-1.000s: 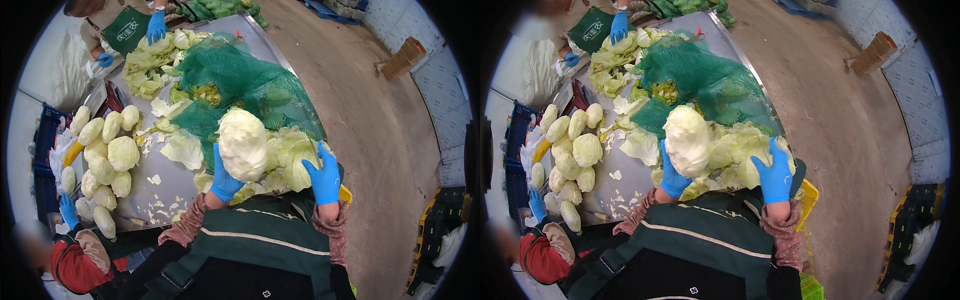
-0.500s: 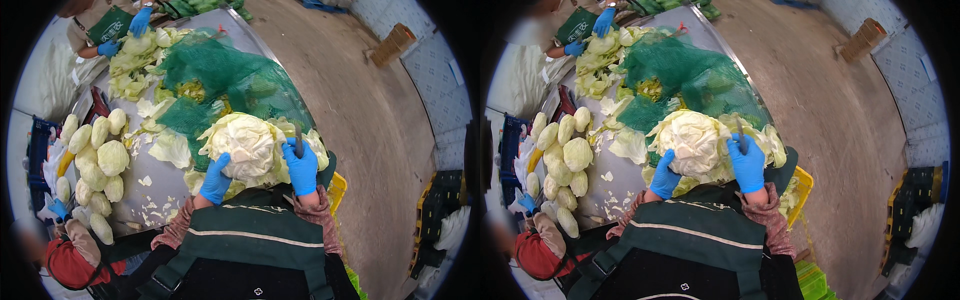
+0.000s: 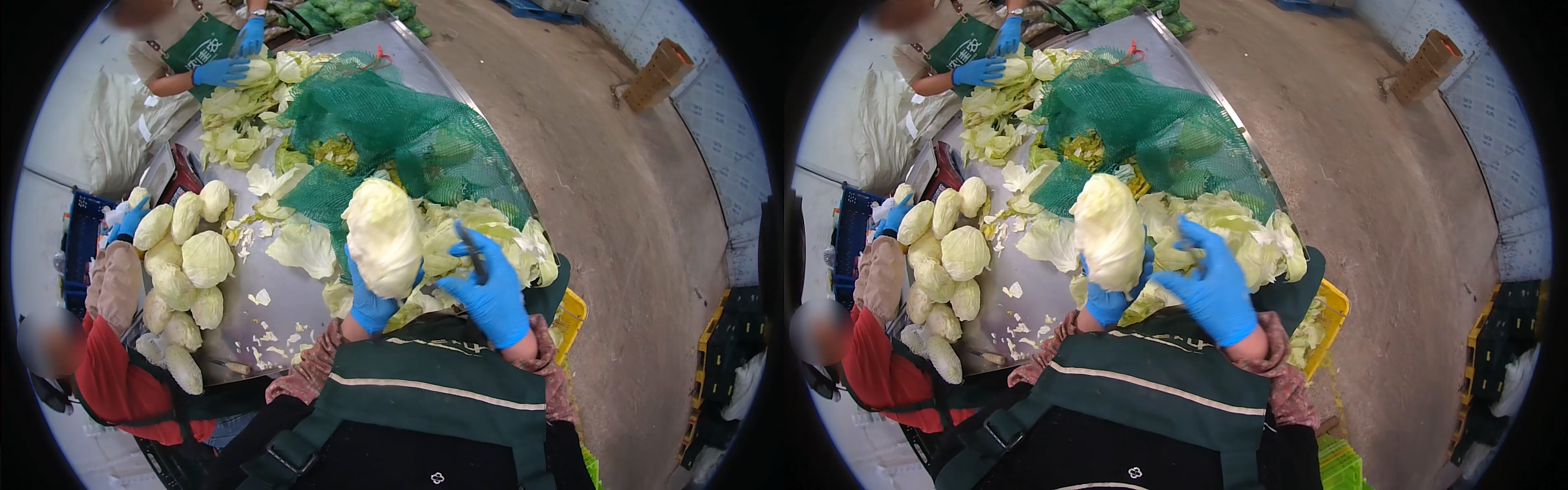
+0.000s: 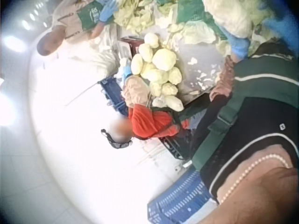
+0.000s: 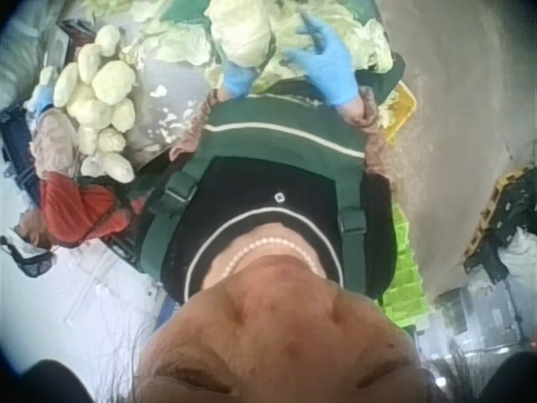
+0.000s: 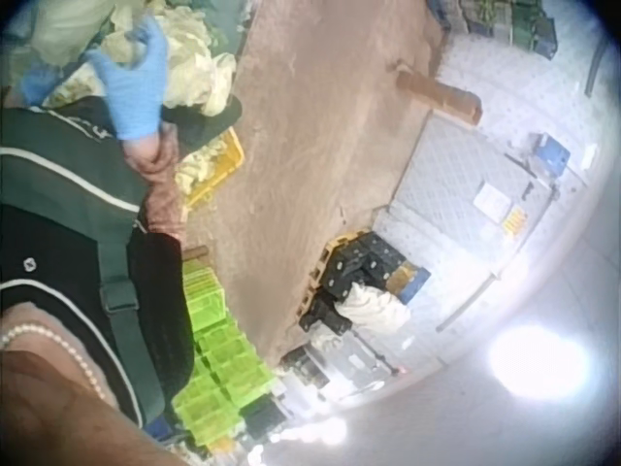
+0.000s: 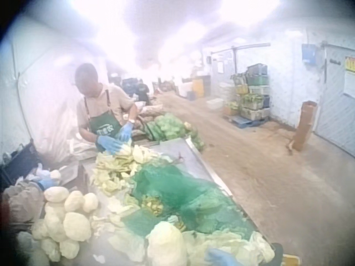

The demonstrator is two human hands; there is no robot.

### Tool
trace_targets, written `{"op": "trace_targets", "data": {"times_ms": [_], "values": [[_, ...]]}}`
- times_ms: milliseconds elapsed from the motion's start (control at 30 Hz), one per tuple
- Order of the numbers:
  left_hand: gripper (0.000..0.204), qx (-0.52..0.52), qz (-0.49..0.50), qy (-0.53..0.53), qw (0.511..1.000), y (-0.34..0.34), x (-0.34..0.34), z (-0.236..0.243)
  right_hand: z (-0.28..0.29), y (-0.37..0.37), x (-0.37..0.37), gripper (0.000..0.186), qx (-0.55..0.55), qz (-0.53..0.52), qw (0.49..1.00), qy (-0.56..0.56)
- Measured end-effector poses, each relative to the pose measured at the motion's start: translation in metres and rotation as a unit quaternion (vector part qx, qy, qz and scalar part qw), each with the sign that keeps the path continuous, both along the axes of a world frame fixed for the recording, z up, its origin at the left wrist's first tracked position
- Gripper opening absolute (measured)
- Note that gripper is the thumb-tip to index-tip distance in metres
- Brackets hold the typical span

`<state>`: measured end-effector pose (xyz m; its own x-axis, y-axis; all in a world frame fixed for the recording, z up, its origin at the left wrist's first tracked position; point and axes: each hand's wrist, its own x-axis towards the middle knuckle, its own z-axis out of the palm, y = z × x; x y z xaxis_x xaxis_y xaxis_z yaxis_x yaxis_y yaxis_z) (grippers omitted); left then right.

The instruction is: The person trims outer leaves from cabbages using a knife and sorts them into piles and mesh bags on a metal table.

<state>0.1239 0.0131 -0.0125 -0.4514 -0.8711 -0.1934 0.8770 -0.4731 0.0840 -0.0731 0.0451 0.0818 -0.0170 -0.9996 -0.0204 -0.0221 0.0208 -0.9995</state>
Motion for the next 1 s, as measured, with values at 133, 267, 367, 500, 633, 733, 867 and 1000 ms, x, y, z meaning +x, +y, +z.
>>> {"op": "trace_targets", "data": {"times_ms": [133, 267, 367, 500, 633, 733, 867, 1000], "values": [[0.084, -0.027, 0.023, -0.108, 0.993, -0.005, -0.016, 0.025, 0.025, -0.009, 0.026, 0.083, -0.076, -0.028, 0.981, 0.174], [0.088, -0.036, 0.013, -0.15, 0.988, -0.004, -0.008, 0.015, 0.016, -0.008, 0.016, 0.075, -0.029, 0.001, 0.991, 0.131], [0.089, -0.053, 0.008, -0.162, 0.985, -0.003, -0.001, 0.007, 0.009, -0.003, 0.009, 0.071, -0.033, 0.015, 0.997, 0.066], [0.089, -0.082, 0.019, -0.038, 0.996, -0.003, 0.0, -0.002, 0.007, 0.003, 0.005, 0.068, -0.026, 0.02, 0.999, -0.022], [0.08, -0.137, 0.025, 0.171, 0.975, -0.013, -0.001, 0.005, 0.011, 0.006, -0.001, 0.063, -0.121, 0.077, 0.989, -0.027], [0.056, -0.097, 0.002, 0.091, 0.991, -0.022, -0.008, 0.058, 0.018, 0.019, -0.018, 0.06, -0.086, 0.075, 0.99, -0.082], [0.059, -0.189, -0.039, 0.12, 0.974, -0.044, -0.008, 0.046, 0.025, 0.02, -0.02, 0.065, -0.12, 0.098, 0.988, -0.002], [0.049, -0.119, 0.05, 0.158, 0.979, -0.028, -0.002, 0.022, 0.041, 0.024, -0.013, 0.073, -0.162, 0.172, 0.963, 0.133]]}}
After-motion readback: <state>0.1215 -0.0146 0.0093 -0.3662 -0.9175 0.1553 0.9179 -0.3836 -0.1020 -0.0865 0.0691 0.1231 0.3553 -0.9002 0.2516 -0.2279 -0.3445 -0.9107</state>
